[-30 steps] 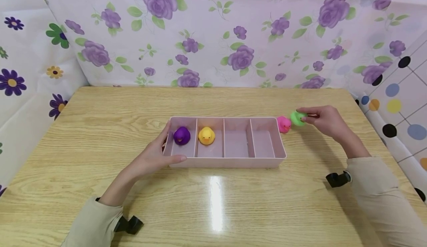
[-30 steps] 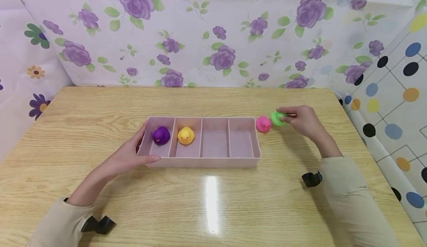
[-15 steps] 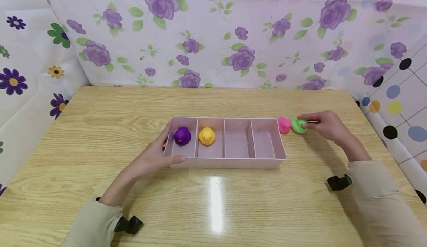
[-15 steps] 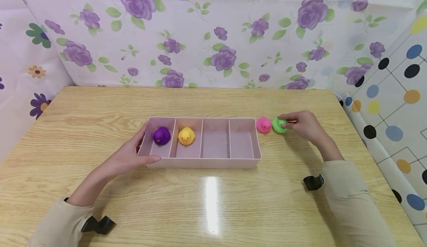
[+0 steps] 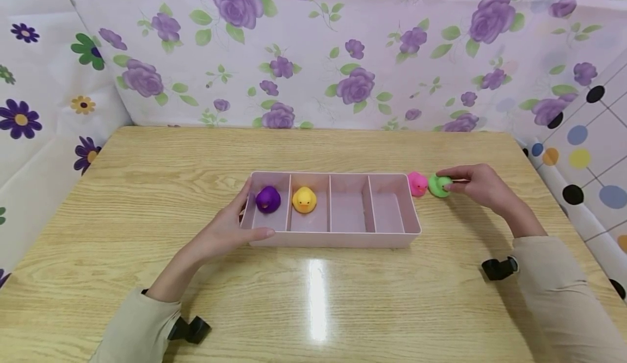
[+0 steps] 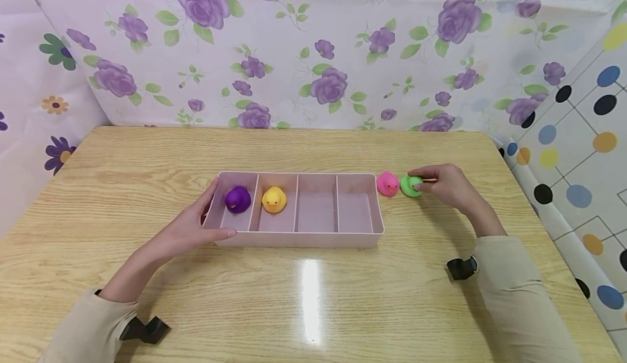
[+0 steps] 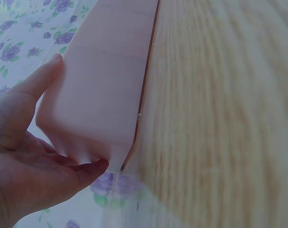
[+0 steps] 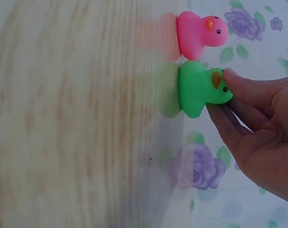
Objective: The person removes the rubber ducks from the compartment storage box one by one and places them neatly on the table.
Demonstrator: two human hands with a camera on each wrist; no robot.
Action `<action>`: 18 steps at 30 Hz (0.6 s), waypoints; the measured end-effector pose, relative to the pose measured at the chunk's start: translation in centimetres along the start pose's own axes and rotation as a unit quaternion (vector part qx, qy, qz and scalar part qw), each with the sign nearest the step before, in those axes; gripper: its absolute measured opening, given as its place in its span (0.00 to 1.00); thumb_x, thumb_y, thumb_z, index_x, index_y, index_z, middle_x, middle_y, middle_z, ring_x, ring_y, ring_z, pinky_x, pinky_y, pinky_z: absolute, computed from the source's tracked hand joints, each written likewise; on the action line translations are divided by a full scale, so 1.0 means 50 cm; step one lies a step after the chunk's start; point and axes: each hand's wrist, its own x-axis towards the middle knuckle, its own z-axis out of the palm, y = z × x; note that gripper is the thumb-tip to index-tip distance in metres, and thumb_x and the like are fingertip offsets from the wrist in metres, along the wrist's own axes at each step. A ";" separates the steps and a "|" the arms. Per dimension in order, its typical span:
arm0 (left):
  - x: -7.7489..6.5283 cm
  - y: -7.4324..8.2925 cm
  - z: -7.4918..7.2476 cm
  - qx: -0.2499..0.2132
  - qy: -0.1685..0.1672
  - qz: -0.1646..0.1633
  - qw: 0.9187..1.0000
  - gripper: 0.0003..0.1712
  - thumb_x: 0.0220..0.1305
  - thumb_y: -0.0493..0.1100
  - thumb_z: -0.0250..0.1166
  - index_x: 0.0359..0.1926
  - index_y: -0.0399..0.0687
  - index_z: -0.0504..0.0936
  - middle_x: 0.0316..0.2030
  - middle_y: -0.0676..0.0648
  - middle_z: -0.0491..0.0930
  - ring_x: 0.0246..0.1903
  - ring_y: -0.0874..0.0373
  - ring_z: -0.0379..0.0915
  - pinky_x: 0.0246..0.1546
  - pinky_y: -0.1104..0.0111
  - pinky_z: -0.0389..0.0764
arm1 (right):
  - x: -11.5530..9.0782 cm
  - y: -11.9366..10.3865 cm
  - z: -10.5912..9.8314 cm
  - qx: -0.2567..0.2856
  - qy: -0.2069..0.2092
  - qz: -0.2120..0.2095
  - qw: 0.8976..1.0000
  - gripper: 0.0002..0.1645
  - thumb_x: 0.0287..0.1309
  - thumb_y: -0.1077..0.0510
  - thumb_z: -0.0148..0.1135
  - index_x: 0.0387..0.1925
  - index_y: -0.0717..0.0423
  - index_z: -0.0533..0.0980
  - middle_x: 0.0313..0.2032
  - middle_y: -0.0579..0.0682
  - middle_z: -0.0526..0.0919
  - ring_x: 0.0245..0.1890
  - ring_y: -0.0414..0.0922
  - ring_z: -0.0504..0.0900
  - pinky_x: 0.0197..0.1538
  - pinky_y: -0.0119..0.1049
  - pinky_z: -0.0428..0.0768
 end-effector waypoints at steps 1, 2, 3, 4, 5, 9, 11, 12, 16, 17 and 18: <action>0.000 0.000 0.000 0.000 0.000 0.000 1.000 0.67 0.54 0.53 0.73 0.76 0.55 0.31 0.73 0.31 0.43 0.70 0.36 0.43 0.65 0.44 0.55 | 0.000 -0.001 -0.001 0.004 -0.004 -0.001 1.000 0.24 0.66 0.61 0.59 0.61 0.65 0.72 0.59 0.68 0.72 0.56 0.60 0.74 0.52 0.50 0.77; 0.000 0.000 0.000 0.000 0.000 0.000 1.000 0.67 0.54 0.53 0.73 0.76 0.55 0.31 0.73 0.31 0.43 0.70 0.36 0.43 0.65 0.44 0.55 | -0.001 -0.002 -0.002 0.010 -0.008 -0.002 1.000 0.25 0.65 0.61 0.59 0.62 0.65 0.71 0.60 0.68 0.71 0.58 0.62 0.73 0.53 0.52 0.76; 0.000 -0.001 0.000 0.001 -0.001 0.000 1.000 0.67 0.54 0.54 0.73 0.76 0.55 0.31 0.73 0.31 0.43 0.70 0.37 0.42 0.65 0.44 0.54 | -0.002 -0.003 -0.004 0.017 -0.010 -0.003 1.000 0.26 0.65 0.61 0.60 0.63 0.65 0.70 0.61 0.68 0.70 0.59 0.63 0.72 0.54 0.54 0.75; 0.000 -0.001 -0.001 0.002 -0.001 0.000 1.000 0.67 0.54 0.54 0.73 0.76 0.55 0.31 0.73 0.31 0.43 0.70 0.37 0.42 0.65 0.44 0.55 | -0.003 -0.003 -0.005 0.020 -0.011 -0.004 1.000 0.28 0.65 0.59 0.60 0.64 0.65 0.69 0.62 0.67 0.69 0.59 0.63 0.71 0.55 0.55 0.74; 0.000 -0.001 -0.001 0.002 -0.002 -0.001 1.000 0.67 0.54 0.54 0.73 0.76 0.55 0.30 0.73 0.32 0.43 0.70 0.37 0.42 0.64 0.44 0.55 | -0.004 -0.004 -0.007 0.023 -0.009 -0.004 1.000 0.29 0.66 0.58 0.60 0.65 0.64 0.68 0.63 0.67 0.69 0.60 0.64 0.70 0.56 0.56 0.73; 0.000 -0.002 0.000 0.002 -0.003 -0.002 1.000 0.67 0.54 0.54 0.73 0.76 0.55 0.30 0.73 0.32 0.43 0.70 0.36 0.42 0.64 0.43 0.55 | -0.006 -0.006 -0.016 0.035 0.007 -0.007 0.999 0.34 0.67 0.49 0.58 0.68 0.63 0.65 0.64 0.65 0.68 0.60 0.64 0.69 0.58 0.59 0.69; 0.000 -0.001 0.000 0.001 -0.003 -0.004 1.000 0.67 0.54 0.54 0.73 0.76 0.55 0.30 0.73 0.32 0.43 0.70 0.36 0.42 0.64 0.43 0.55 | -0.007 -0.011 -0.020 0.039 0.017 -0.008 0.999 0.35 0.67 0.46 0.57 0.68 0.63 0.65 0.64 0.64 0.68 0.61 0.63 0.68 0.59 0.61 0.67; -0.001 -0.001 0.000 0.002 -0.002 -0.004 1.000 0.67 0.54 0.54 0.73 0.76 0.55 0.30 0.73 0.32 0.43 0.71 0.37 0.42 0.64 0.43 0.55 | -0.008 -0.015 -0.022 0.041 0.019 -0.010 0.999 0.36 0.68 0.45 0.56 0.68 0.63 0.64 0.65 0.64 0.68 0.61 0.63 0.68 0.60 0.61 0.66; -0.001 -0.001 -0.001 0.002 -0.002 -0.005 1.000 0.67 0.54 0.54 0.73 0.76 0.55 0.30 0.73 0.32 0.43 0.71 0.37 0.41 0.65 0.43 0.54 | -0.011 -0.039 -0.023 0.037 0.033 -0.019 0.999 0.35 0.69 0.44 0.54 0.67 0.62 0.65 0.64 0.64 0.69 0.62 0.63 0.67 0.60 0.62 0.65; -0.001 -0.001 -0.001 0.001 -0.003 -0.004 1.000 0.67 0.54 0.54 0.73 0.76 0.55 0.30 0.73 0.32 0.43 0.71 0.37 0.41 0.65 0.43 0.54 | -0.013 -0.046 -0.022 0.036 0.035 -0.023 0.998 0.35 0.69 0.44 0.54 0.67 0.63 0.65 0.64 0.64 0.69 0.62 0.63 0.67 0.60 0.62 0.65; -0.001 -0.001 -0.001 0.000 -0.003 -0.005 1.000 0.67 0.54 0.54 0.73 0.76 0.55 0.30 0.73 0.32 0.43 0.71 0.37 0.41 0.65 0.43 0.54 | -0.014 -0.054 -0.020 0.033 0.037 -0.029 0.998 0.35 0.69 0.45 0.53 0.67 0.63 0.65 0.63 0.65 0.69 0.62 0.63 0.67 0.60 0.62 0.65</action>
